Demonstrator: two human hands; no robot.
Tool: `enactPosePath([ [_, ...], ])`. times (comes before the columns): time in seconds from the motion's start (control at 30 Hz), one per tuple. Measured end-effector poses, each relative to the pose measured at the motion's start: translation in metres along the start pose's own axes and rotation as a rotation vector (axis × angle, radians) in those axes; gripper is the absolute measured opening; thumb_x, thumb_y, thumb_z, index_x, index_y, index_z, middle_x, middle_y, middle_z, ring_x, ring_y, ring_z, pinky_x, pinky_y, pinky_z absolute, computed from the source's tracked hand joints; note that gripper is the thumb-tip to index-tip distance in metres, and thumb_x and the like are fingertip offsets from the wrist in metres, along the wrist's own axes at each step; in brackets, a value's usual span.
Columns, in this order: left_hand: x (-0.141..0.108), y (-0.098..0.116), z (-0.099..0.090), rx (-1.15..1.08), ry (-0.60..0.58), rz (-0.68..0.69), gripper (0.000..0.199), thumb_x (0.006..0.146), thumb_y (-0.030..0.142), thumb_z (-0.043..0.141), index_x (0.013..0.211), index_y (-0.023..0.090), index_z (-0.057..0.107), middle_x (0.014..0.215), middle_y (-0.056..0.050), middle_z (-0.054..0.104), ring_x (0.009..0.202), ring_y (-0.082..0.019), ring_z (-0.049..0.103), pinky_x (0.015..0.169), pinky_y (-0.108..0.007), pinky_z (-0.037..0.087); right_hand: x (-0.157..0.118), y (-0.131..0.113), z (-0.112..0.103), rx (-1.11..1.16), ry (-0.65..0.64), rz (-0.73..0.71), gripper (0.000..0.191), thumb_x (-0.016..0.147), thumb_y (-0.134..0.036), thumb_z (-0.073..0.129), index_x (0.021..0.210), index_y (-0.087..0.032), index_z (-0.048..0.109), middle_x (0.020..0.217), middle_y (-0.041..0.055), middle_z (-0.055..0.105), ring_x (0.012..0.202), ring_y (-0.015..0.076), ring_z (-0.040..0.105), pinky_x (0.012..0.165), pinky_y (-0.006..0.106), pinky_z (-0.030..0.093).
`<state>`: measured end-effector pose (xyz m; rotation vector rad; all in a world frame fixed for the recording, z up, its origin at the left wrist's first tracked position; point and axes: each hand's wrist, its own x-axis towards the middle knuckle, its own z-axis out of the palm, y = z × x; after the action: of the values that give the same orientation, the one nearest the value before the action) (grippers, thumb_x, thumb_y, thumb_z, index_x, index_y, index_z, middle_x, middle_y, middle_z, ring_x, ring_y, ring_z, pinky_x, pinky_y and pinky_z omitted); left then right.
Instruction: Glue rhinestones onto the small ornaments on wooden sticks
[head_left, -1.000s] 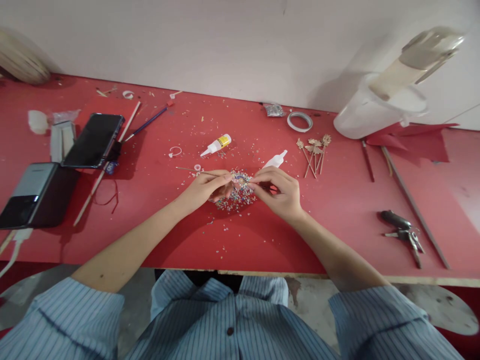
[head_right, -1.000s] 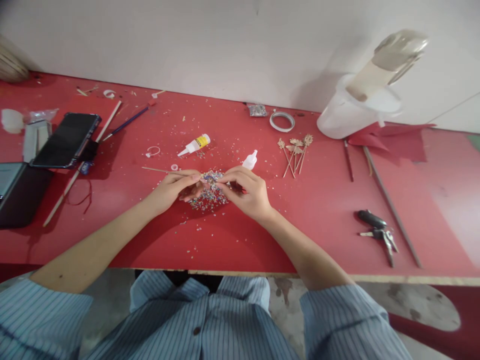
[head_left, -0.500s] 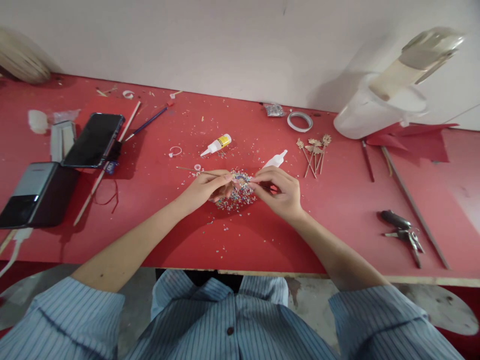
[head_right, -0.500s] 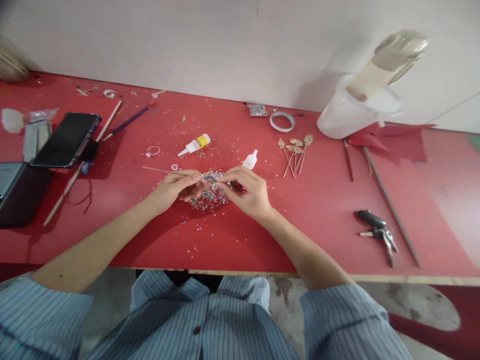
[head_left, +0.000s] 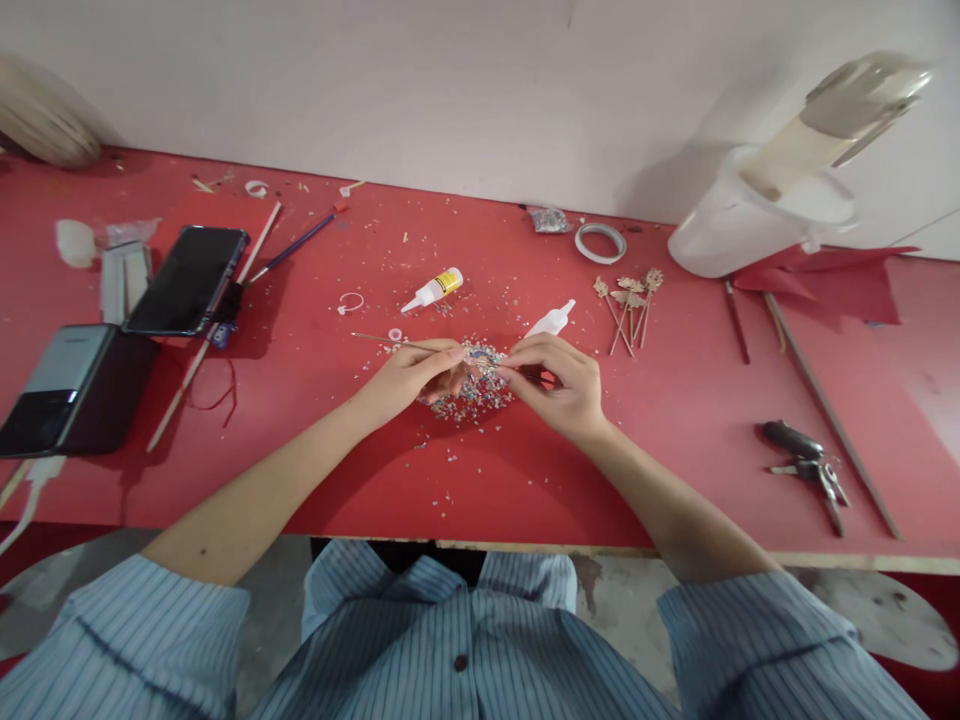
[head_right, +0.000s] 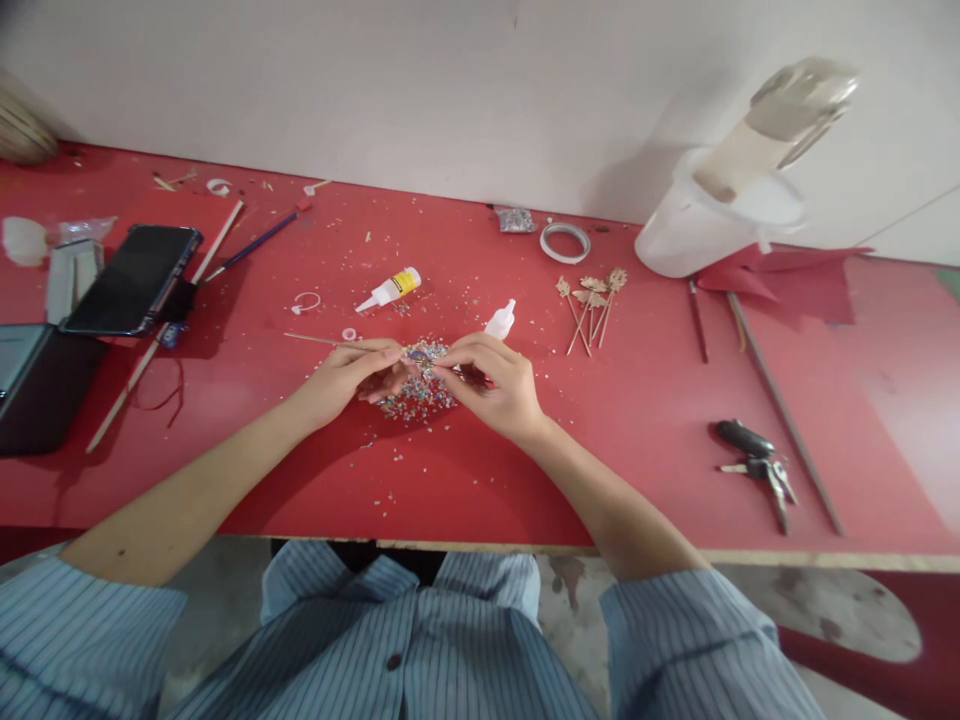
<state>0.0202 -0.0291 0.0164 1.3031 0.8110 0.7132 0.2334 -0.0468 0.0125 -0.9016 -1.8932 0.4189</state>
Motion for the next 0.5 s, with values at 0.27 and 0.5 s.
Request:
enactPosePath([
  [0.27,0.0007,-0.0015,-0.0001,-0.016,-0.007,0.017,0.031,0.091,0.039,0.051,0.077,0.015,0.064,0.061,0.001,0.057,0.044,-0.005,0.043,0.041,-0.018,0.032,-0.0003,0.0005,0.0008,-0.007,0.008,-0.020,0.011,0.078,-0.014,0.069,0.086,-0.022,0.066,0.081,0.0014,0.066,0.072,0.0134,0.063,0.064,0.029,0.052],
  [0.5,0.0006,-0.0008,0.0003,-0.008,-0.007,0.016,0.032,0.091,0.039,0.051,0.074,0.015,0.064,0.060,0.001,0.057,0.044,-0.005,0.043,0.041,-0.018,0.031,-0.0005,0.0004,0.0006,-0.013,0.013,-0.036,0.013,0.078,-0.013,0.069,0.087,-0.021,0.066,0.082,0.0020,0.066,0.072,0.0133,0.063,0.063,0.028,0.052],
])
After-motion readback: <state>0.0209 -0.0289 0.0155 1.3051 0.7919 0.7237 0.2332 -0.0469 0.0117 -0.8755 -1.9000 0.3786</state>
